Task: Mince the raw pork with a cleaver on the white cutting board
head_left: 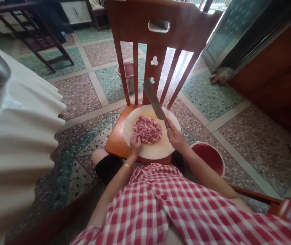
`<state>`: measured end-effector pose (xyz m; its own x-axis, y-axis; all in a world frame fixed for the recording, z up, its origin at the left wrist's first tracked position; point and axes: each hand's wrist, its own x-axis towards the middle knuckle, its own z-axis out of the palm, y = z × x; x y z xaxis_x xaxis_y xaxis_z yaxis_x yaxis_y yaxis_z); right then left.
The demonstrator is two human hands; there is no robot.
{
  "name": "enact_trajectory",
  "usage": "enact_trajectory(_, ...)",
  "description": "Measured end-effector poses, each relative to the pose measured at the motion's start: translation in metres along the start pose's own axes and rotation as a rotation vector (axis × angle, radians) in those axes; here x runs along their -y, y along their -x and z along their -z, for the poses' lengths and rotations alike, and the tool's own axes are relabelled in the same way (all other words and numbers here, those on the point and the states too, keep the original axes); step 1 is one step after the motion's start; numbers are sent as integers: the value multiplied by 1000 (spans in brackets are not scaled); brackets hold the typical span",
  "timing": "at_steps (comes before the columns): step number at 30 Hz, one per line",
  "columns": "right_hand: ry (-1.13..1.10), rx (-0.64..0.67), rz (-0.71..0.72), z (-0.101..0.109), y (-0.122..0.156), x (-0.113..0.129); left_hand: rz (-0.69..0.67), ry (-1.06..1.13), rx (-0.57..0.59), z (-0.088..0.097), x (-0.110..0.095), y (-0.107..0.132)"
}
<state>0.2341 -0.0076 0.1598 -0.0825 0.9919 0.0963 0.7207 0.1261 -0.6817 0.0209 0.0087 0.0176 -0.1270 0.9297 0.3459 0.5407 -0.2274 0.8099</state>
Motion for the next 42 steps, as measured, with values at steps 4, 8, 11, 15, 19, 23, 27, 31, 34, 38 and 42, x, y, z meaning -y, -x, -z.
enact_trajectory(4, 62, 152, -108, -21, 2, -20, 14, -6, -9, 1, -1, 0)
enact_trajectory(8, 22, 149, -76, -7, 4, -15, -1, -7, 6, 0, 0, -1)
enact_trajectory(11, -9, 21, -8, 5, 1, -4, -7, 0, 3, -2, 1, -1)
enact_trajectory(15, 73, 72, -109, -8, -1, -18, -5, -4, -3, -2, 1, -1)
enact_trajectory(19, 41, 146, -127, -9, -1, -28, -6, -17, 6, -1, 0, -1)
enact_trajectory(23, -33, 24, -63, 6, -1, -18, -17, -10, 12, 0, -1, -1)
enact_trajectory(27, 36, 76, -110, -6, 2, -30, 2, -18, 4, -1, 0, -1)
enact_trajectory(31, 44, 163, -147, -4, 4, -35, 5, -29, 13, -1, 0, -1)
enact_trajectory(34, -22, 59, -69, 9, 2, -23, -1, -29, 27, 0, -1, -2)
enact_trajectory(38, 13, 3, -65, -1, 2, -25, 6, -24, 7, 0, -2, -2)
enact_trajectory(42, 90, 170, -193, -8, 6, -34, 9, -15, 2, 0, -2, -1)
